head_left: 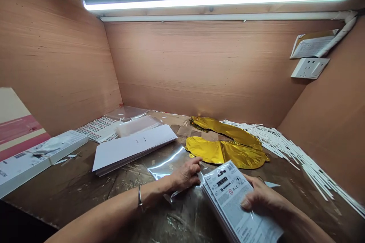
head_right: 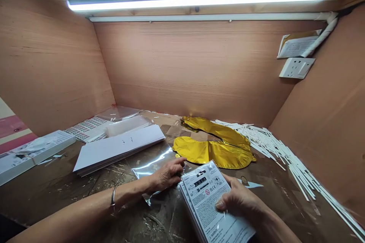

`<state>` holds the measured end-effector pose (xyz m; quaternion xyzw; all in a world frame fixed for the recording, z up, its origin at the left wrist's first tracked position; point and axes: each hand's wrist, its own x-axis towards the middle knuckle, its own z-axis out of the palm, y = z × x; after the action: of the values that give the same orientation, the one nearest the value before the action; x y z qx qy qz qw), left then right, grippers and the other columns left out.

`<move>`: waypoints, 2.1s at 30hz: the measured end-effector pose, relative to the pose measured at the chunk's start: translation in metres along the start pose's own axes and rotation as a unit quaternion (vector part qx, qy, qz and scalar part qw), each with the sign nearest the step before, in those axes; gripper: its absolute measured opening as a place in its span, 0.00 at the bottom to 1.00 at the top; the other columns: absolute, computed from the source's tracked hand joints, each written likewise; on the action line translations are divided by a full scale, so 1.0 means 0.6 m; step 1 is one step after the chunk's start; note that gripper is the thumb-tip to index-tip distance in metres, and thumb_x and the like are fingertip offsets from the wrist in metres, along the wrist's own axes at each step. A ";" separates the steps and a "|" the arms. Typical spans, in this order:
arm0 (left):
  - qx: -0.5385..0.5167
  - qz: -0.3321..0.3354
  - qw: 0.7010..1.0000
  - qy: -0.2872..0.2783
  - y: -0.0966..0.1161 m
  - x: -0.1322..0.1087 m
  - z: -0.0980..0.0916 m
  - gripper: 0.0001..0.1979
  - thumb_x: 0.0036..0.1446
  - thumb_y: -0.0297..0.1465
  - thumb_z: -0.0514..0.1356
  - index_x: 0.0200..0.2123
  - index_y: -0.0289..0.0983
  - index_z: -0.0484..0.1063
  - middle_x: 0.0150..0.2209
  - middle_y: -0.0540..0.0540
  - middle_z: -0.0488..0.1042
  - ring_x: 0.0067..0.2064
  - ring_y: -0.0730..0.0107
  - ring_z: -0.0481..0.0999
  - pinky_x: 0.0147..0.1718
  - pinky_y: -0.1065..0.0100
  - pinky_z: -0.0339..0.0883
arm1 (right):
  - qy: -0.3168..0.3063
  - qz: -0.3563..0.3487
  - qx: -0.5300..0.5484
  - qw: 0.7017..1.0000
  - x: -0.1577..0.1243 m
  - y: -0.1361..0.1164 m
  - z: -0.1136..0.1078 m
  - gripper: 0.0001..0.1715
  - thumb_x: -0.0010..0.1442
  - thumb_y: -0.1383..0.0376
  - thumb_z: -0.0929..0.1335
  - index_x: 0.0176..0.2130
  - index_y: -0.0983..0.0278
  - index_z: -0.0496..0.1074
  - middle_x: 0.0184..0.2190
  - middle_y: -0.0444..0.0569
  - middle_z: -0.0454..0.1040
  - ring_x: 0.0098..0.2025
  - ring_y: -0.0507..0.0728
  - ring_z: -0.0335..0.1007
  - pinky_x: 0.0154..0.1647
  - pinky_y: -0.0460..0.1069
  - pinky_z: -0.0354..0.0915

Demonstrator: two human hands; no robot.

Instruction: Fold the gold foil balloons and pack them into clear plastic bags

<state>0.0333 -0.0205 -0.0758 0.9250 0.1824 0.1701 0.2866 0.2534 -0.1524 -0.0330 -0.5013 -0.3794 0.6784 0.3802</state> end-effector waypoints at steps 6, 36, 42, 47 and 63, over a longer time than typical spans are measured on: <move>-0.119 -0.109 0.984 0.080 -0.001 -0.005 -0.007 0.07 0.41 0.19 0.55 0.16 0.33 0.65 0.35 0.48 0.71 0.38 0.71 0.69 0.37 0.71 0.61 | -0.009 0.020 -0.010 1.000 0.018 0.002 0.010 0.44 0.30 0.75 0.65 0.50 0.64 0.60 0.33 0.48 0.74 0.31 0.59 0.71 0.27 0.48 0.65; 0.218 0.124 0.968 -0.010 0.056 -0.004 -0.058 0.09 0.52 0.22 0.47 0.22 0.35 0.61 0.28 0.46 0.66 0.31 0.71 0.63 0.31 0.71 0.57 | -0.123 0.053 -0.172 0.976 0.063 -0.032 0.062 0.62 0.24 0.76 0.74 0.57 0.57 0.50 0.39 0.43 0.72 0.43 0.58 0.67 0.36 0.46 0.66; 0.196 0.051 0.973 0.109 0.053 -0.040 -0.040 0.08 0.52 0.23 0.49 0.33 0.35 0.65 0.36 0.44 0.66 0.39 0.66 0.64 0.39 0.67 0.59 | -0.136 0.025 -0.065 0.988 0.047 -0.026 0.062 0.45 0.29 0.78 0.70 0.49 0.61 0.61 0.35 0.46 0.73 0.39 0.60 0.70 0.34 0.49 0.66; 0.164 -0.147 0.943 0.251 0.046 -0.091 -0.005 0.13 0.46 0.24 0.53 0.38 0.36 0.64 0.41 0.42 0.62 0.43 0.62 0.64 0.39 0.64 0.63 | -0.093 0.030 -0.029 0.995 0.031 -0.021 0.059 0.42 0.31 0.79 0.66 0.48 0.61 0.63 0.36 0.48 0.74 0.38 0.62 0.70 0.31 0.50 0.67; -0.492 -0.230 0.702 0.461 0.044 -0.043 0.038 0.36 0.35 0.28 0.65 0.50 0.37 0.56 0.24 0.53 0.67 0.19 0.77 0.66 0.18 0.76 0.60 | -0.068 -0.005 -0.016 0.998 0.014 -0.059 0.101 0.36 0.29 0.78 0.63 0.43 0.62 0.68 0.29 0.46 0.76 0.32 0.60 0.71 0.29 0.49 0.65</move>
<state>0.0266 -0.0628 -0.0836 0.3879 0.3897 0.5696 0.6109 0.1978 -0.1380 0.0084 -0.4586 -0.4175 0.7028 0.3485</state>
